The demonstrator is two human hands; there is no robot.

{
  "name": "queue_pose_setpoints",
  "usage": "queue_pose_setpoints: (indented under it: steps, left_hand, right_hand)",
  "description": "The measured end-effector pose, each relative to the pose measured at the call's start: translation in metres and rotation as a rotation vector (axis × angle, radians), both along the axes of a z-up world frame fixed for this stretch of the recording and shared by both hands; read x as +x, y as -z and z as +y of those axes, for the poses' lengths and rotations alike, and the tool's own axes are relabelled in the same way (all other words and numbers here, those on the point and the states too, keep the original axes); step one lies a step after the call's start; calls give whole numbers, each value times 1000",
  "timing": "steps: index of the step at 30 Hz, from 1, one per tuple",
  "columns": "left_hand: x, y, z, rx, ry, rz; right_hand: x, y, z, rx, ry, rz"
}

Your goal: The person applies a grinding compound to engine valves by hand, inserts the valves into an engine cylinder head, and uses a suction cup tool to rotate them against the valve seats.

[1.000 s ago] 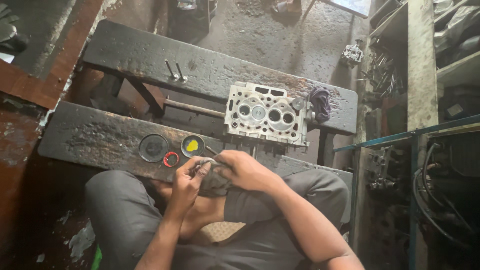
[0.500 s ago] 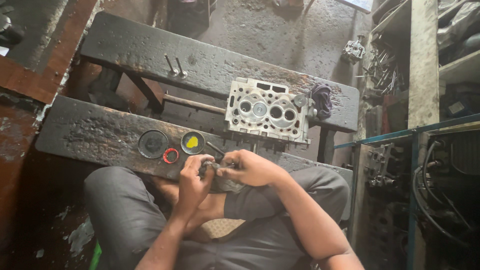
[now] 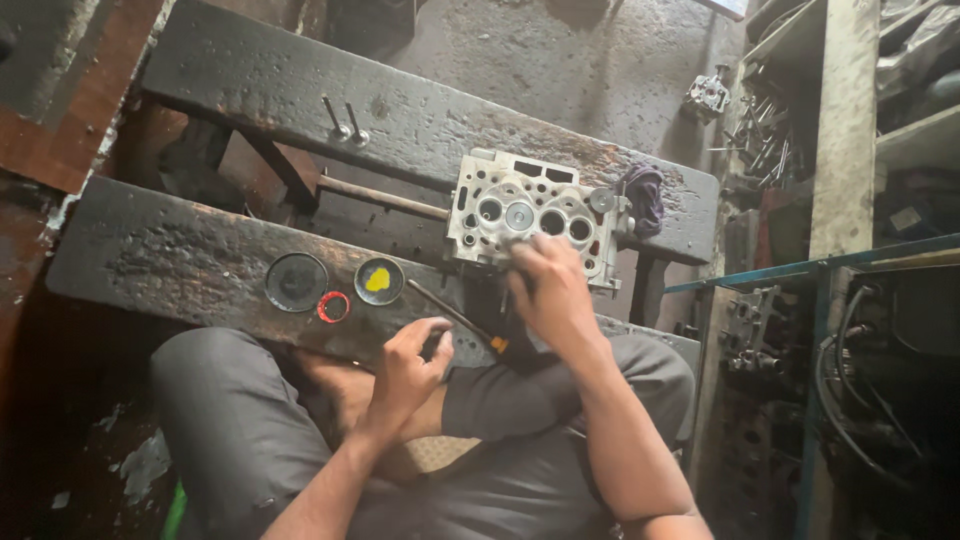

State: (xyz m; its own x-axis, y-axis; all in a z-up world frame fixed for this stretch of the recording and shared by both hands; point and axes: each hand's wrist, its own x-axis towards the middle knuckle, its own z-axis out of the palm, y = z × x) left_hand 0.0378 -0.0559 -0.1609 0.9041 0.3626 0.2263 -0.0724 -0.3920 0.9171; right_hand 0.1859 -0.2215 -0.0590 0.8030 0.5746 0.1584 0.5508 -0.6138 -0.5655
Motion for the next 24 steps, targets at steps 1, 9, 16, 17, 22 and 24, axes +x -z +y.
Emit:
queue_pose_setpoints:
  steps: [1,9,16,17,22,24]
  left_hand:
    - [2,1,-2,-11,-4,8]
    - [3,10,-5,-44,32,88]
    - [9,7,2,-16,13,62]
    - [3,8,0,-12,12,66]
    - [8,3,0,-56,25,95]
    - [8,1,6,-81,34,110]
  right_hand:
    - [4,1,-1,-125,64,-182]
    - [19,12,8,-414,159,-274]
    - [26,10,14,-499,271,-261]
    - [21,14,11,-511,251,-241]
    - [27,14,5,-447,181,-241]
    - [29,17,10,-493,258,-293]
